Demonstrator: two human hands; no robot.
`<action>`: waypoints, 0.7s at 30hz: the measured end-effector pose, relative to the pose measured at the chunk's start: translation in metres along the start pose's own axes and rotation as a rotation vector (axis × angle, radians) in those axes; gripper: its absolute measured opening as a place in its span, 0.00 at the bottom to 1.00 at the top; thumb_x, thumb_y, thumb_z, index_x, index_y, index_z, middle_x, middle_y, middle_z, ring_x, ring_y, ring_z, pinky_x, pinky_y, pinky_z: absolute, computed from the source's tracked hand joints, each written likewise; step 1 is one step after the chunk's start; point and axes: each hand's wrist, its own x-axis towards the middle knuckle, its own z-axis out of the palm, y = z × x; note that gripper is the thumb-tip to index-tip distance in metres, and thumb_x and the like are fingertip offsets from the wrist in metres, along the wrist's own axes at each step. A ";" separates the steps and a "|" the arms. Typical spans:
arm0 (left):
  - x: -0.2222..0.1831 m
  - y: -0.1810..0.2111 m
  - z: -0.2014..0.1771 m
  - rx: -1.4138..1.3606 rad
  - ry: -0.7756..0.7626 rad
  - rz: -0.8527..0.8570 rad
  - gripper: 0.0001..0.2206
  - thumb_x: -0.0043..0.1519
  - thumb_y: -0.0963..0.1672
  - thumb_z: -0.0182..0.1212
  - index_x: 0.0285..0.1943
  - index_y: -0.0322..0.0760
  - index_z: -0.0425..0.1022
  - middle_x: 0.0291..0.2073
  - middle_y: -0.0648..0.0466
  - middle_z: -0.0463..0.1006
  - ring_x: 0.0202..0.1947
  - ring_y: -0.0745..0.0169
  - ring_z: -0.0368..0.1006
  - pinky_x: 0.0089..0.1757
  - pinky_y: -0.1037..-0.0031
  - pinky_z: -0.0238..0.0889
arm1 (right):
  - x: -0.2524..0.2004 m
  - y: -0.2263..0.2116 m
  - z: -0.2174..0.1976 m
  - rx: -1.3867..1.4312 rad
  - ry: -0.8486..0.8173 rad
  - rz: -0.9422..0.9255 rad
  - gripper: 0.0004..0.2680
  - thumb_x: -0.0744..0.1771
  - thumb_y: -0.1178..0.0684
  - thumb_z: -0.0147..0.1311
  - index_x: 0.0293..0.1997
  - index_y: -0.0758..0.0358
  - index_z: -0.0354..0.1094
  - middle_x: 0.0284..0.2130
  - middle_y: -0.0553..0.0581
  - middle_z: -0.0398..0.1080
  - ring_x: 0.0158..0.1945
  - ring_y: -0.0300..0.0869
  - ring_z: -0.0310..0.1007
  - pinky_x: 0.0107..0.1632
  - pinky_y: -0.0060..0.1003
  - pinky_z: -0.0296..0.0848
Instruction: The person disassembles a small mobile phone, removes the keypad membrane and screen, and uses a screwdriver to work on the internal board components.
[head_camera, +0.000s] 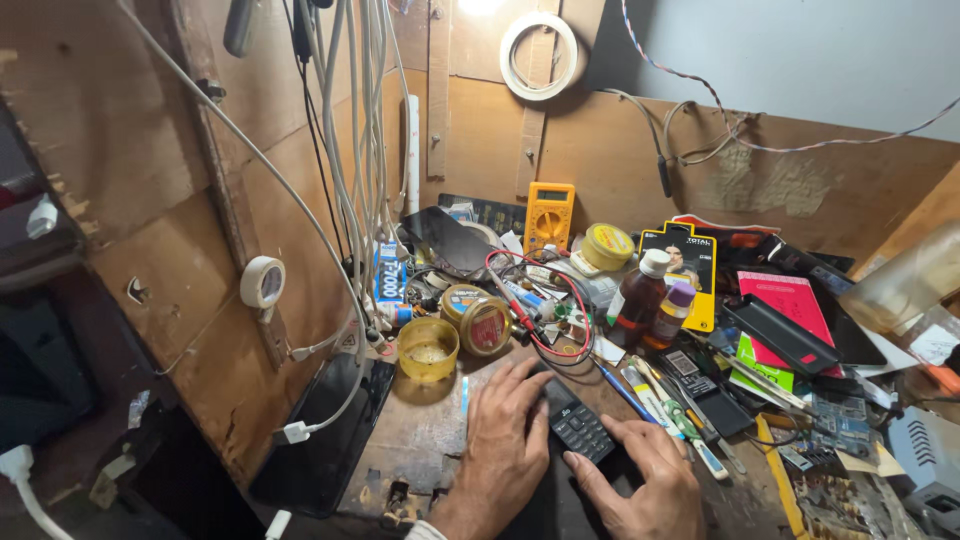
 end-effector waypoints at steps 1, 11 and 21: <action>0.002 -0.001 -0.002 0.012 -0.027 0.045 0.16 0.60 0.39 0.57 0.58 0.31 0.75 0.61 0.43 0.74 0.66 0.39 0.61 0.61 0.53 0.51 | 0.000 -0.001 -0.001 -0.011 0.008 -0.006 0.23 0.52 0.43 0.74 0.46 0.61 0.78 0.41 0.58 0.77 0.48 0.48 0.77 0.51 0.43 0.73; 0.051 -0.025 -0.024 0.200 -0.630 0.447 0.28 0.51 0.49 0.70 0.64 0.51 0.77 0.63 0.52 0.74 0.68 0.47 0.61 0.63 0.53 0.48 | -0.001 0.019 -0.003 0.329 0.074 0.395 0.13 0.66 0.52 0.57 0.54 0.64 0.75 0.42 0.57 0.81 0.44 0.39 0.81 0.48 0.36 0.75; 0.059 -0.005 -0.034 0.096 -0.645 0.486 0.28 0.51 0.52 0.72 0.62 0.46 0.77 0.49 0.50 0.73 0.56 0.47 0.66 0.57 0.58 0.57 | -0.005 0.052 0.015 0.647 0.238 0.372 0.12 0.66 0.57 0.57 0.53 0.73 0.72 0.41 0.61 0.77 0.45 0.39 0.78 0.50 0.32 0.76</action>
